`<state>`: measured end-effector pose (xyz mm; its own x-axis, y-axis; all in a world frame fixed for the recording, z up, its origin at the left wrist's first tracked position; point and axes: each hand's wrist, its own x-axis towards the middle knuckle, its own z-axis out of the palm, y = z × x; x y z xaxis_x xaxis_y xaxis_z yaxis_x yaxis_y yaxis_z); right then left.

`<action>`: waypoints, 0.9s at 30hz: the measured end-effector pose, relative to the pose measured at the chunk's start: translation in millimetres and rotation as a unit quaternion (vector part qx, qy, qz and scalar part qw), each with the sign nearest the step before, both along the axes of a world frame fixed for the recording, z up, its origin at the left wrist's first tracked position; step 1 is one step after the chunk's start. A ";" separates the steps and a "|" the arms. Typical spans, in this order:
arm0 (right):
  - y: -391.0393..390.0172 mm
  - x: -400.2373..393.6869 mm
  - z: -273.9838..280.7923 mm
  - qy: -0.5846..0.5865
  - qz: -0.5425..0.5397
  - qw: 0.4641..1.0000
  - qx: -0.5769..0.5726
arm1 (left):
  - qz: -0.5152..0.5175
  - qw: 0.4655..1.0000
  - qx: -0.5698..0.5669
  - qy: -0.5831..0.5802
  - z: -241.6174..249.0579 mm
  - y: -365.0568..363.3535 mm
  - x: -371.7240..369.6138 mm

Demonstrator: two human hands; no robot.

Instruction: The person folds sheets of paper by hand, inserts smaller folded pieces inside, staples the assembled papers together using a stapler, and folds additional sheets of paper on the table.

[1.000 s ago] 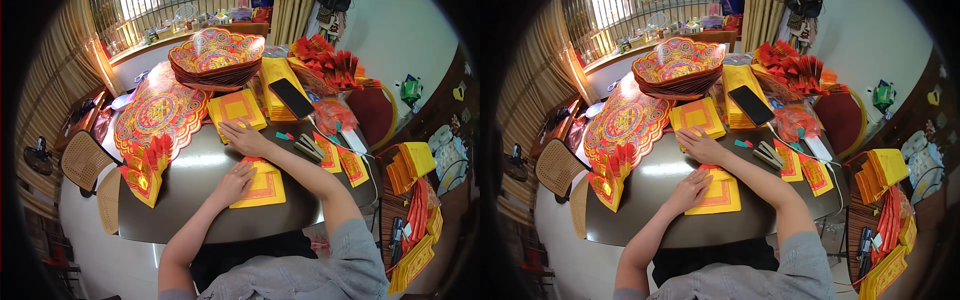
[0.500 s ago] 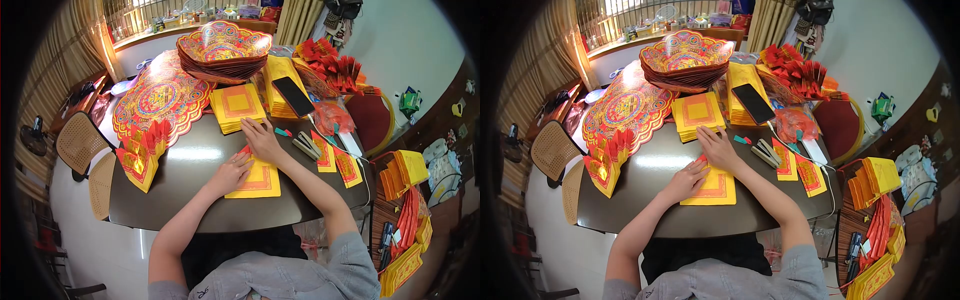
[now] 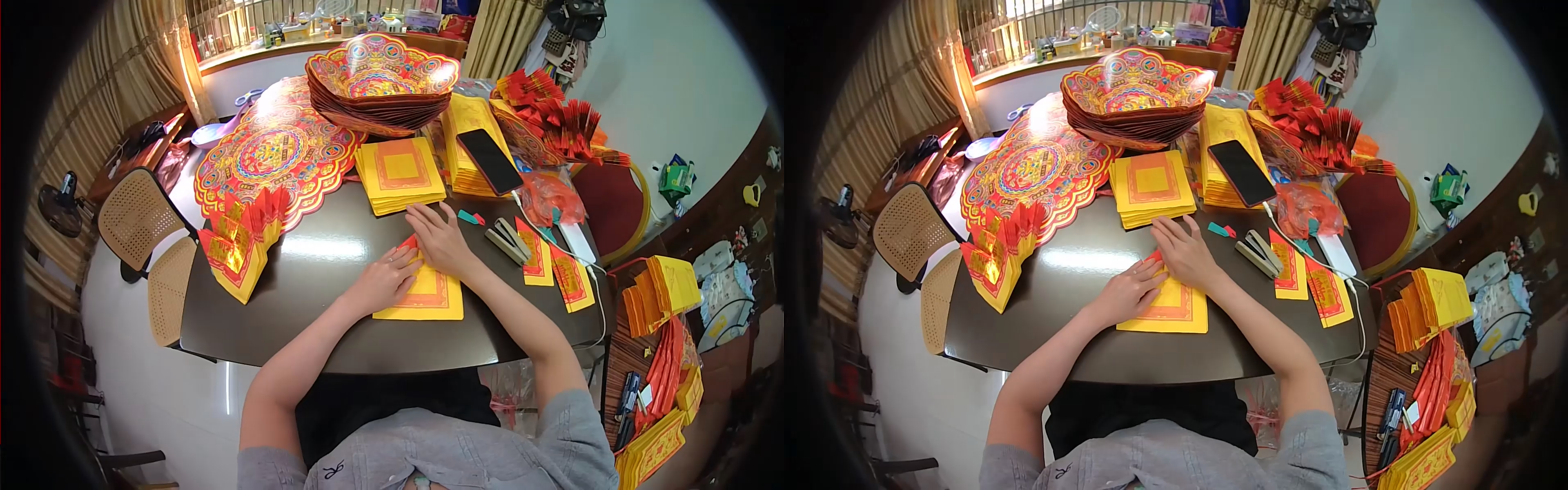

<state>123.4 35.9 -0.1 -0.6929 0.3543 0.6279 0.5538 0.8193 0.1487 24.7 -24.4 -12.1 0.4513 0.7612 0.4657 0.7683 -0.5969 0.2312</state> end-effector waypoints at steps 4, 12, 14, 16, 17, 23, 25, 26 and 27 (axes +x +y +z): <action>11.9 -8.5 4.7 0.026 0.004 1.000 -0.010 | -0.004 0.999 0.041 -0.013 -2.4 2.3 1.3; 29.3 -28.3 -9.1 0.011 0.009 0.998 0.057 | -0.012 0.999 0.004 -0.044 -6.3 5.1 -0.5; 26.2 -27.2 -10.7 0.006 0.010 0.999 0.048 | -0.023 0.998 -0.008 -0.052 -6.1 3.2 -0.3; 25.5 -29.6 -10.0 0.004 0.007 1.000 0.026 | 0.015 0.998 -0.010 -0.064 -1.8 4.3 -2.7; 25.5 -31.2 -9.5 0.004 0.005 1.000 0.016 | 0.033 0.997 -0.010 -0.070 0.2 5.0 -4.3; 25.0 -36.2 -5.7 -0.005 0.006 1.000 0.017 | 0.093 0.994 -0.030 0.050 -1.9 -2.1 -5.4; 27.4 -36.2 -5.5 -0.003 0.006 1.000 0.022 | 0.101 0.993 -0.014 0.061 -8.1 -6.9 -8.4; 27.9 -37.1 -7.1 0.003 0.004 1.000 0.021 | 0.106 0.991 -0.003 0.075 -12.4 -10.5 -12.9; 27.9 -39.1 -8.7 0.012 0.000 1.000 0.019 | 0.110 0.990 0.008 0.093 -15.2 -13.3 -18.6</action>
